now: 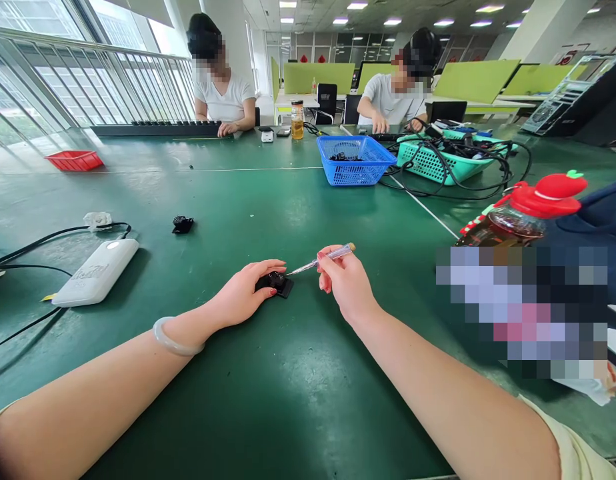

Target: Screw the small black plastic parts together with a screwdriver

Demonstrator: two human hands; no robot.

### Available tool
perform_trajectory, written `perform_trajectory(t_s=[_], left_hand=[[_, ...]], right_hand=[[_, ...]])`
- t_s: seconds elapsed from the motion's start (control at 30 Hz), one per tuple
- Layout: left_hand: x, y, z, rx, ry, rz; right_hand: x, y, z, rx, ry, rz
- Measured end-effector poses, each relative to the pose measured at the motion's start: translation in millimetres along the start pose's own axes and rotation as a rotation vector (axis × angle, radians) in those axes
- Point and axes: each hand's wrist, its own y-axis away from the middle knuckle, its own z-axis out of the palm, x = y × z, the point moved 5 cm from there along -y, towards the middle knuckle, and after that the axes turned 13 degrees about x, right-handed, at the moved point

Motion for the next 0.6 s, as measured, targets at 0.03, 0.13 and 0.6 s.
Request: perform_trajectory(t_s=[0.03,0.13,0.6], left_hand=[[0.3,0.4,0.1,-0.003,-0.002,0.004],[1.2,1.4,0.0,-0.013,-0.003,0.008],[0.0,0.2,-0.1,-0.006,-0.012,-0.013]], right_hand=[[0.3,0.3,0.2,-0.002,0.003,0.001],[-0.3,0.4,-0.4,0.01,-0.005,-0.012],[0.7,-0.1,0.0,-0.023,-0.015,0.033]])
